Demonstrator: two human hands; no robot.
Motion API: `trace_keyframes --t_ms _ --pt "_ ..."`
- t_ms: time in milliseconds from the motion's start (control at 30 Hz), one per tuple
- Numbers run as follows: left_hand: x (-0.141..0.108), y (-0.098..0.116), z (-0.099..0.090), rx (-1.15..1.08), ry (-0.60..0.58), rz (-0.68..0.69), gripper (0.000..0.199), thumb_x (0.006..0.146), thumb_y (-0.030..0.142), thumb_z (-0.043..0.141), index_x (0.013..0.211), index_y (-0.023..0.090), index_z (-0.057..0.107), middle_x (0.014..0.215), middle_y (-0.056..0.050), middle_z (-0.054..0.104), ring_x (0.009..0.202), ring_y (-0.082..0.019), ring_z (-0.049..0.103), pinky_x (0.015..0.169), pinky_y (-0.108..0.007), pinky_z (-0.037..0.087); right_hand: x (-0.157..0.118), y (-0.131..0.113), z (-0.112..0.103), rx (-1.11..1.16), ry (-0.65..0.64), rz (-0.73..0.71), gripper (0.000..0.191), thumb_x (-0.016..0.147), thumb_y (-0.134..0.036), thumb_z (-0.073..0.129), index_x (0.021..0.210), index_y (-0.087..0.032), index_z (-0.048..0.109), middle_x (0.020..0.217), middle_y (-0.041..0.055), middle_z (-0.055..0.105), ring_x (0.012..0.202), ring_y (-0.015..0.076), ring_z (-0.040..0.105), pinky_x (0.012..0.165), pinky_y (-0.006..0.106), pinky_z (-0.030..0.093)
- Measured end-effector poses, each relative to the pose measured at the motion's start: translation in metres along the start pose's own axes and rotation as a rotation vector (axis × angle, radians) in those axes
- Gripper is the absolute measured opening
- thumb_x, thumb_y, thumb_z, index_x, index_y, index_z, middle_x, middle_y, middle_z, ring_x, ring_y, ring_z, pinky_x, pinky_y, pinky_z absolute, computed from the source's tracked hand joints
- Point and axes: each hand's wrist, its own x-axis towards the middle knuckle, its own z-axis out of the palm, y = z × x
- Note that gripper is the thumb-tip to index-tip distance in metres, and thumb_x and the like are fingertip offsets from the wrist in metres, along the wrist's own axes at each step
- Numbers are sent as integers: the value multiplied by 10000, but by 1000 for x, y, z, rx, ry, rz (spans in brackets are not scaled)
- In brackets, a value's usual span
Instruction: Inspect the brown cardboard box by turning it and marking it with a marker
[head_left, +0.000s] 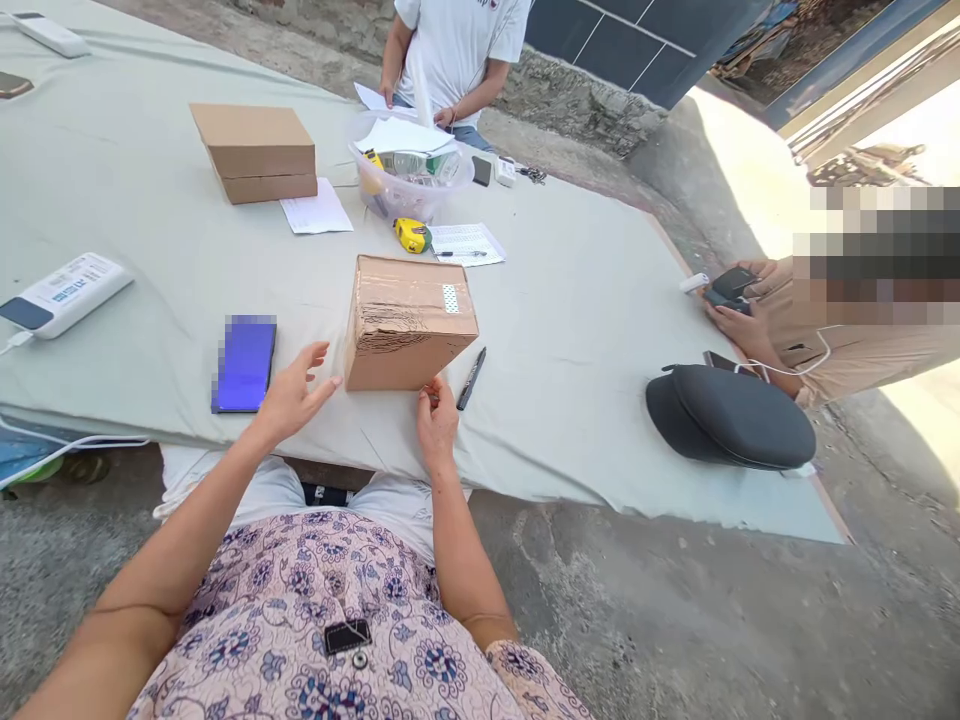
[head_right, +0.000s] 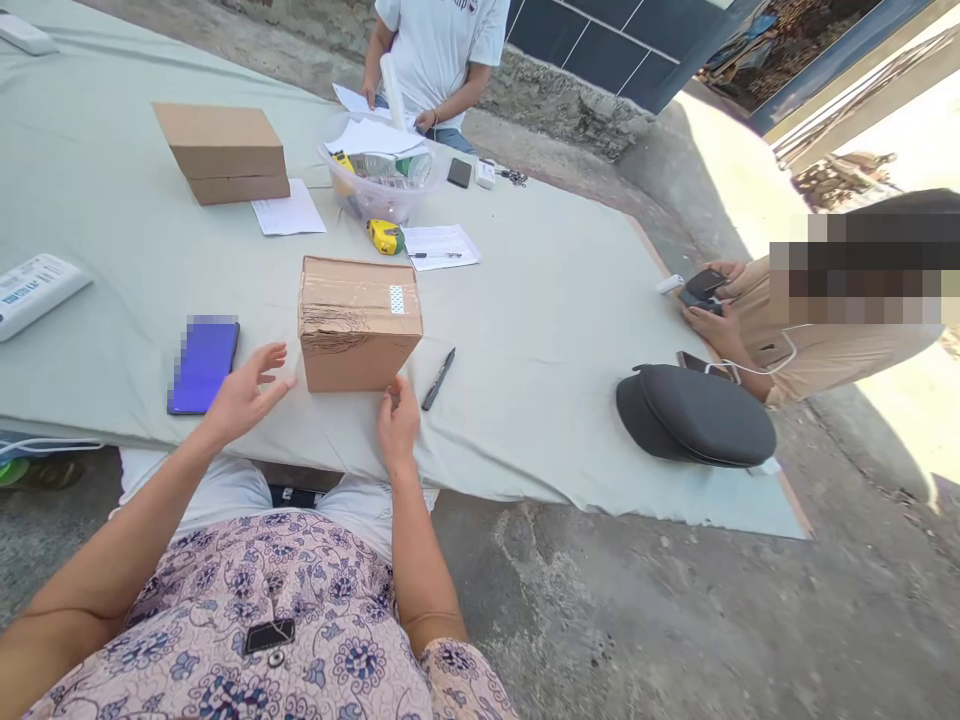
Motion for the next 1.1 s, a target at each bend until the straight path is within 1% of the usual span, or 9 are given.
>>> trace_keyframes --t_ms 100,200,367,467,600,700,833,967,1100 --pt "1 6 34 -85 -99 -25 664 863 448 600 1448 161 477 1384 -191 667 1243 -310 680 989 -480 580 0 -2 0 12 9 13 380 862 -298 502 1200 -186 636 1075 95 714 929 189 646 864 354 549" --pt "4 7 59 -181 -44 -53 588 874 365 560 1426 177 478 1378 -171 675 1228 -285 697 1008 -461 580 -1 -2 -1 31 118 -19 374 863 -314 515 1208 -198 604 1134 107 688 971 193 633 846 347 544" --pt "8 8 82 -305 -93 -86 457 875 326 556 1313 198 540 1238 -124 737 1188 -274 710 1006 -444 580 -6 0 -7 -50 380 -217 324 926 -385 524 1202 -226 583 1155 124 641 1105 247 604 985 463 517" --pt "10 5 90 -361 -115 -129 432 866 370 562 1264 203 574 1108 -90 755 1062 -256 729 909 -422 619 -10 -4 -10 -105 465 -334 328 959 -402 522 1238 -239 582 1144 135 616 1132 278 589 1022 522 507" --pt "12 3 95 -413 -88 -174 408 875 466 547 1168 195 628 1113 -102 755 1040 -257 721 736 -353 640 -13 -18 -11 -162 441 -352 359 979 -405 509 1280 -230 599 1179 165 591 1188 307 557 1058 558 486" --pt "11 6 96 -221 -74 -182 380 946 463 446 1076 171 652 989 -106 776 890 -232 748 648 -305 592 -6 -33 -14 -209 396 -359 370 980 -388 499 1280 -215 627 1203 175 586 1231 314 543 1093 558 463" --pt "3 14 104 2 -76 -151 351 984 415 429 862 185 663 738 -81 739 686 -220 707 664 -321 506 9 -51 -19 -274 391 -364 339 975 -364 501 1224 -216 676 1189 163 606 1222 309 560 1094 549 453" --pt "-5 19 114 164 -77 -76 299 967 354 499 786 192 674 819 -121 760 817 -256 714 710 -325 447 13 -63 -19 -326 334 -388 296 984 -355 503 1131 -224 724 1145 142 631 1152 291 596 1082 527 443" --pt "-8 18 115 234 -107 -19 252 979 314 516 887 197 719 962 -117 788 918 -256 721 746 -319 448 12 -72 -16 -363 262 -483 282 997 -333 503 1137 -243 731 1146 121 652 1148 261 615 1068 466 447"
